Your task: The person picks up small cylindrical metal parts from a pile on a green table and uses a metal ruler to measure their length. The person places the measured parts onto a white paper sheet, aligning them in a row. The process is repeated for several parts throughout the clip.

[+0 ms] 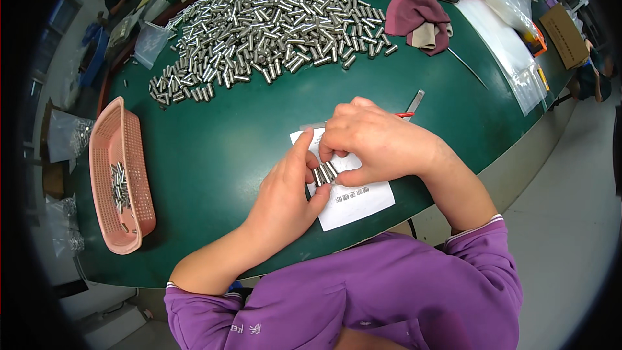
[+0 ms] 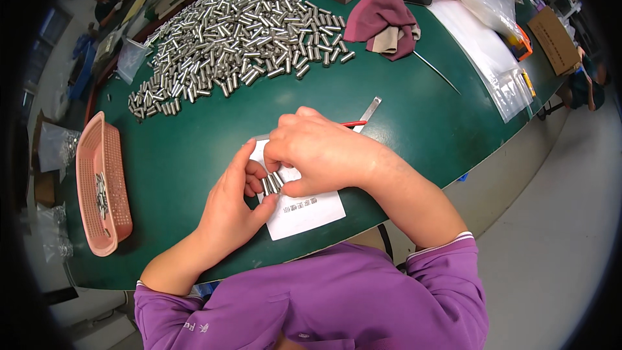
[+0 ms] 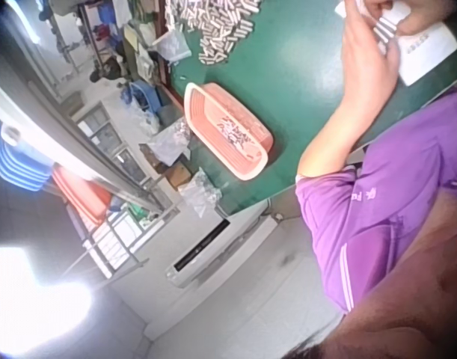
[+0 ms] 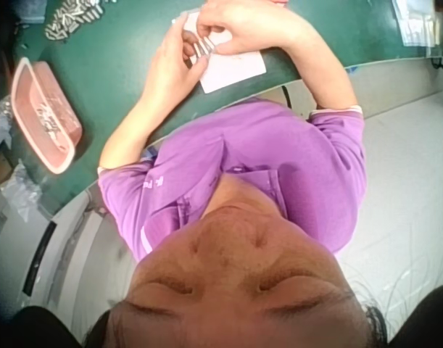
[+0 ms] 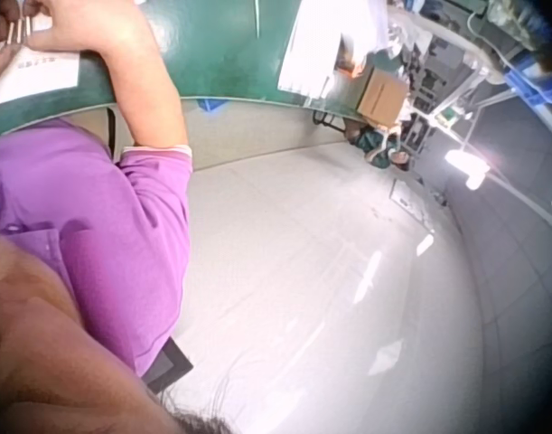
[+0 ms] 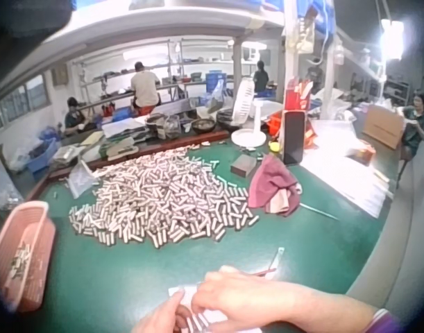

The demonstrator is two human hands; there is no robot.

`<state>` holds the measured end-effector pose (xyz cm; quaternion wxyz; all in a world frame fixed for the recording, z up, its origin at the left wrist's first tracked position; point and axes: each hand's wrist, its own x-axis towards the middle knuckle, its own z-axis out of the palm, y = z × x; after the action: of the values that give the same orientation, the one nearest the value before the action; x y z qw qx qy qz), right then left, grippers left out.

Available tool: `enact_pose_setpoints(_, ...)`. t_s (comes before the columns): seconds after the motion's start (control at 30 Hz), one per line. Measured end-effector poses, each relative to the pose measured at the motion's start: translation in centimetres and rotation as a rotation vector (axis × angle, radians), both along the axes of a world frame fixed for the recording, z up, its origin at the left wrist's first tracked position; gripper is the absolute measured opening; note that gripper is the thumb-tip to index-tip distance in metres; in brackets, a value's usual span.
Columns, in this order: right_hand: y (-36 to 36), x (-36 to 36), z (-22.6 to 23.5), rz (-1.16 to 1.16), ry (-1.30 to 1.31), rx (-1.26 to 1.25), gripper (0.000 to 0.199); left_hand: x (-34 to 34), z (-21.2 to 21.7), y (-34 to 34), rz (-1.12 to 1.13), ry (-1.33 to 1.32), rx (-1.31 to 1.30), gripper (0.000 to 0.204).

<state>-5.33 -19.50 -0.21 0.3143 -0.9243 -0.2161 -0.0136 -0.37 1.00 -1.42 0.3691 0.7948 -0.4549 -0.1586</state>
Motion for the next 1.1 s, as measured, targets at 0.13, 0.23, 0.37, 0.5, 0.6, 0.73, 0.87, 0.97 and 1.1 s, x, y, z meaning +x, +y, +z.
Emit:
enact_pose_setpoints(0.13,-0.2,0.0,-0.2,-0.011,-0.009,0.011,0.024,0.3,0.3,0.0,0.013,0.062,-0.013,0.086)
enact_pose_setpoints(0.23,-0.2,0.0,-0.1,-0.015,0.011,0.029,0.024,0.5,0.4,0.2,0.035,0.129,-0.023,0.085)
enact_pose_setpoints(0.37,0.1,0.1,-0.4,-0.039,0.015,0.028,0.024,0.5,0.1,0.2,0.052,0.122,-0.029,0.084)
enact_pose_setpoints(0.5,0.3,0.2,-0.1,-0.035,0.034,0.041,0.026,0.4,0.2,0.1,0.043,-0.006,-0.040,0.083)
enact_pose_setpoints(0.6,0.3,0.2,-0.5,-0.015,0.029,0.085,0.026,0.2,-0.1,0.1,0.022,-0.019,-0.104,0.080)
enact_pose_setpoints(0.73,0.3,0.2,-0.5,0.008,0.065,0.113,0.028,-0.1,-0.2,0.1,0.022,0.114,-0.135,0.083)
enact_pose_setpoints(0.87,0.3,0.2,-0.4,0.017,0.084,0.115,0.030,-0.1,-0.7,0.1,0.012,0.168,-0.180,0.084)
enact_pose_setpoints(0.97,0.3,0.2,-0.3,0.019,0.086,0.107,0.031,0.0,-1.0,0.1,0.017,0.208,-0.179,0.086)
enact_pose_setpoints(1.1,0.4,0.2,-0.3,0.033,0.084,0.099,0.031,-0.2,-1.1,0.1,0.014,0.194,-0.215,0.092)
